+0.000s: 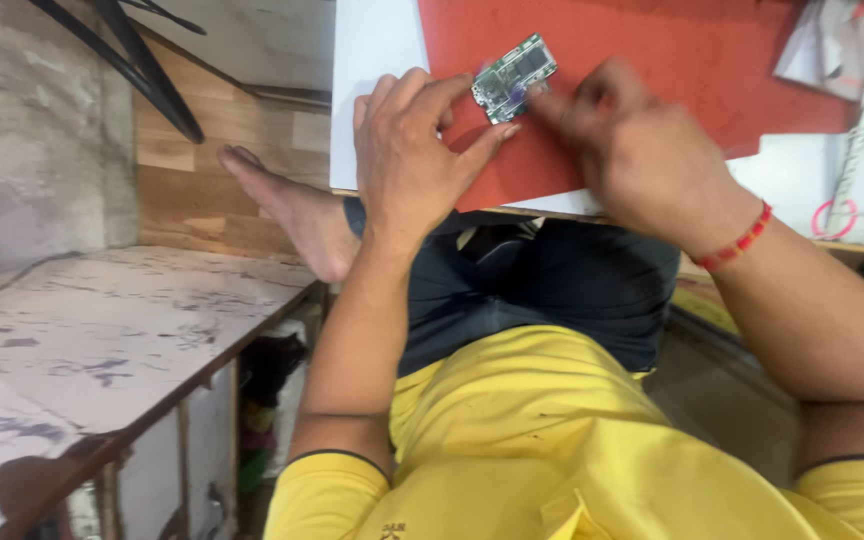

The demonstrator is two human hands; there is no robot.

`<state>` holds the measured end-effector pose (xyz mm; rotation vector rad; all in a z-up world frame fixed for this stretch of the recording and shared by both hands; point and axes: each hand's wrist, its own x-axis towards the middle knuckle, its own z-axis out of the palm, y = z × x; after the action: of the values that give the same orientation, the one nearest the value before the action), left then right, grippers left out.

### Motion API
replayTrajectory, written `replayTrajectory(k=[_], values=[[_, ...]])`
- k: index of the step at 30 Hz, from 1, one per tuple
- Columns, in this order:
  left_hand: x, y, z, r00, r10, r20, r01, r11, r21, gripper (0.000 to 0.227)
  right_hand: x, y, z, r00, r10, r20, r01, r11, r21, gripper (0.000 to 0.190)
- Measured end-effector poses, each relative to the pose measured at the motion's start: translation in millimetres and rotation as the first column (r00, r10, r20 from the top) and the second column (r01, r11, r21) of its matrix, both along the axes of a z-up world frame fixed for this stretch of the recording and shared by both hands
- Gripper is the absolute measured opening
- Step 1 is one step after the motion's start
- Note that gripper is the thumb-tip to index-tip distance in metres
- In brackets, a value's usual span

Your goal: The person cleans a small electronic circuit board using a toothbrush and a vacuum cleaner. They scrub the board with the toothbrush and then use the vacuum to remove debris from the surface.

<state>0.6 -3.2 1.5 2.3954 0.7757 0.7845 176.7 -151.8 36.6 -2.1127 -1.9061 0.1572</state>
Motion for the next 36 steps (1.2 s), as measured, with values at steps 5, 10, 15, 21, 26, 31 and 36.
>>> replayTrajectory(k=[5, 10, 15, 21, 26, 31, 36], values=[[1.6, -2.5, -1.2, 1.0, 0.003, -0.022, -0.003, 1.0, 0.012, 0.047, 11.7, -1.3, 3.7, 0.995, -0.026, 0.096, 0.026, 1.0, 0.006, 0.052], [2.7, 0.9, -0.8, 1.0, 0.009, -0.006, -0.009, 0.999, 0.037, 0.045, 23.1, -1.1, 5.0, 0.985, -0.017, 0.172, 0.018, 1.0, -0.005, 0.055], [3.6, 2.8, 0.5, 1.0, 0.013, -0.013, -0.013, 0.999, 0.032, 0.045, 38.9, 2.6, 4.7, 0.972, 0.151, 0.179, -0.137, 0.987, -0.089, 0.061], [3.4, 3.4, 2.2, 1.0, 0.005, -0.001, -0.005, 0.999, 0.041, 0.045, 46.9, 1.6, -2.1, 0.949, 0.255, 0.188, -0.249, 0.967, -0.053, 0.062], [2.2, 1.0, 1.2, 1.0, 0.006, -0.012, -0.005, 0.999, 0.033, 0.043, 72.2, 15.1, -12.0, 0.949, 0.307, 0.071, -0.31, 0.95, 0.043, 0.046], [1.9, 0.1, -0.2, 1.0, 0.011, -0.015, -0.011, 1.0, 0.005, 0.045, 78.8, 17.2, -14.5, 0.917, 0.399, 0.02, -0.399, 0.913, 0.082, 0.051], [1.8, 1.4, -0.8, 1.0, -0.002, -0.003, 0.002, 0.999, 0.046, 0.044, 80.6, 19.0, -25.7, 0.894, 0.443, 0.067, -0.448, 0.885, 0.127, 0.051]])
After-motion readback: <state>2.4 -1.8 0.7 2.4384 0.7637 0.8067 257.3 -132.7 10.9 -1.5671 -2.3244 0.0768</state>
